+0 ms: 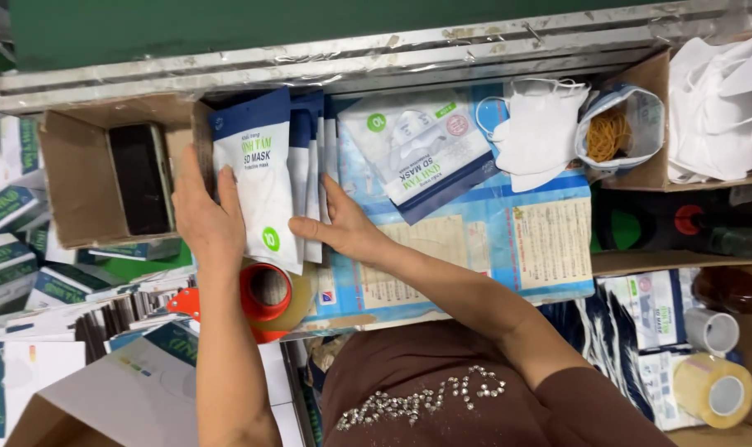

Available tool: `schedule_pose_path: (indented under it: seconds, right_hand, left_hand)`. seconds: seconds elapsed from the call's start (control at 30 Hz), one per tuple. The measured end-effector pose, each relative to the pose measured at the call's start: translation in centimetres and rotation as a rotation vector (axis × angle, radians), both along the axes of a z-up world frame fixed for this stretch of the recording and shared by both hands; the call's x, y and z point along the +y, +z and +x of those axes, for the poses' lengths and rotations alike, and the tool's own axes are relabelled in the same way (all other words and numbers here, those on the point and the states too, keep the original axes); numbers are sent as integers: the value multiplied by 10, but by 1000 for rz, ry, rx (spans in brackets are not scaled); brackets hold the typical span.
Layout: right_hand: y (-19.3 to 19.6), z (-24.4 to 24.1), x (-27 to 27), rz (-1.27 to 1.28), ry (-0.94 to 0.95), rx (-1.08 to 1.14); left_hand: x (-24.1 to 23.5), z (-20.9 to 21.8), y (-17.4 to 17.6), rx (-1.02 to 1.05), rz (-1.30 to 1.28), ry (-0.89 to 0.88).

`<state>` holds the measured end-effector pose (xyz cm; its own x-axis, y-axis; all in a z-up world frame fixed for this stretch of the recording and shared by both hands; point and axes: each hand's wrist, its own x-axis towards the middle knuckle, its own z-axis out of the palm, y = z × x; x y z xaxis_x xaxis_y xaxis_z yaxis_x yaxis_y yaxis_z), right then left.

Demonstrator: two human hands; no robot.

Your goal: Packaging protective face masks into plastic bags and cardboard boxes on a factory production floor.

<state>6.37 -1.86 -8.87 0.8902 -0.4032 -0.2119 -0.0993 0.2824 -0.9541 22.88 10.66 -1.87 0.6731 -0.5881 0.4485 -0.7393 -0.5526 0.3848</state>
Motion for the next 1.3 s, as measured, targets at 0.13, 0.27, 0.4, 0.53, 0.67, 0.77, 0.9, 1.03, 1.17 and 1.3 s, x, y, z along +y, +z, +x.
schedule_pose_path:
  seconds: [0.13, 0.27, 0.4, 0.53, 0.67, 0.77, 0.9, 1.03, 1.17, 1.3]
  right_hand:
    - [72, 17, 1, -55, 0, -77]
    - [79, 38, 12, -267, -155, -12]
    - [55, 41, 1, -177, -180, 144]
    - [64, -13, -11, 19, -156, -68]
    - [65, -139, -31, -279, 130, -169]
    - [22, -217, -41, -439, 50, -354]
    - [-8, -238, -46, -532, -1, -490]
    - [-16, -233, -43, -265, -70, -68]
    - [36, -224, -37, -105, -7, -115]
    - [46, -205, -56, -12, 95, -77]
  left_hand:
    - [-1, 6, 3, 111, 6, 26]
    - [2, 10, -10, 81, -35, 15]
    - [2, 5, -14, 58, 7, 65]
    - [13, -24, 17, 68, -269, -60]
    - [55, -83, 29, 1057, -472, -430]
    - [48, -155, 61, 1221, -400, -699]
    - [27, -183, -12, 1229, -340, -663]
    - [4, -196, -27, 472, -231, -652]
    - [25, -194, -33, 1245, -434, -525]
    - [51, -168, -41, 1539, -620, -263]
